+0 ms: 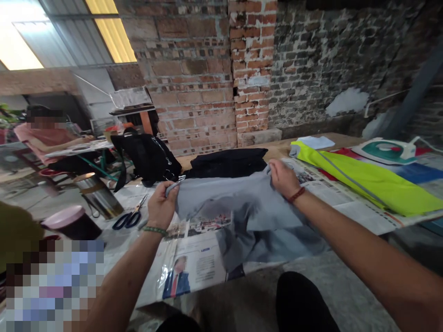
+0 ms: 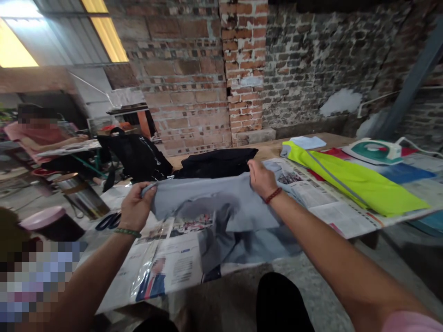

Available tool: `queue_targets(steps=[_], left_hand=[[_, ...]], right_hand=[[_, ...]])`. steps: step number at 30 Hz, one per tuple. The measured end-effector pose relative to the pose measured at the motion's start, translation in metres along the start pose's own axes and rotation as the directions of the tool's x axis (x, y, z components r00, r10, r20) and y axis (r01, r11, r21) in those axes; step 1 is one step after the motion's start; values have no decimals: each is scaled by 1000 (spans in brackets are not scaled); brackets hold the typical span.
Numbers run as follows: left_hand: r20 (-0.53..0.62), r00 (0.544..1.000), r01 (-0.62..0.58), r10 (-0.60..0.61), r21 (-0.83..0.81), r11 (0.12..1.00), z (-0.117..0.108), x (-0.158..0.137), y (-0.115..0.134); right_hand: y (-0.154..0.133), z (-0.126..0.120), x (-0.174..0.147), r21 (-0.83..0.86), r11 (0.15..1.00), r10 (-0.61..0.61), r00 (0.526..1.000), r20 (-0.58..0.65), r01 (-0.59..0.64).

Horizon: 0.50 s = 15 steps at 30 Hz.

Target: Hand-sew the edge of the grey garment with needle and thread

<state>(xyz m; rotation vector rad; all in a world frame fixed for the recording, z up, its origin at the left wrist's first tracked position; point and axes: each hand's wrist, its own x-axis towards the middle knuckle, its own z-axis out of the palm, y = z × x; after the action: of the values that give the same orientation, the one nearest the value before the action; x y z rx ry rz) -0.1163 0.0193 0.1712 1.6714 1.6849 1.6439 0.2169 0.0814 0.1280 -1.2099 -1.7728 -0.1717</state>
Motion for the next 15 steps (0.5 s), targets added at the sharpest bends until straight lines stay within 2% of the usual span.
queue_targets(steps=[2,4,5,6,7,8,10,12,15], left_hand=[[11,1000,-10,10,5,1000,1,-6,-4],[56,998,-12,12,7,1000,-4,-23,-14],[90,996,-9,8,11,1000,-9,-35,-23],[206,979,-20,12,39,999,-14,-50,-33],[324,946,-40,14,73,997,-20,-66,-45],[414,910,-51,1,111,993,-26,-82,-57],[507,859,-21,-74,180,983,-34,-110,-79],[474,869,45,-143,212,976,-38,-129,-92],[390,896,158,-213,167,973,-36,-137,-92]], right_hand=[[-1,-18,15,-36,998,-47,996,-78,45],[-3,-29,2,-74,986,-154,981,-114,146],[-3,-30,-16,-111,963,-258,956,-139,244],[-2,-29,-41,-140,933,-351,926,-141,332],[0,-27,-70,-148,906,-416,898,-145,396],[3,-24,-101,-129,901,-428,897,-109,414],[10,-16,-158,-62,937,-345,939,3,344],[14,-12,-197,3,984,-178,982,60,179],[11,-14,-213,69,992,101,993,64,-105]])
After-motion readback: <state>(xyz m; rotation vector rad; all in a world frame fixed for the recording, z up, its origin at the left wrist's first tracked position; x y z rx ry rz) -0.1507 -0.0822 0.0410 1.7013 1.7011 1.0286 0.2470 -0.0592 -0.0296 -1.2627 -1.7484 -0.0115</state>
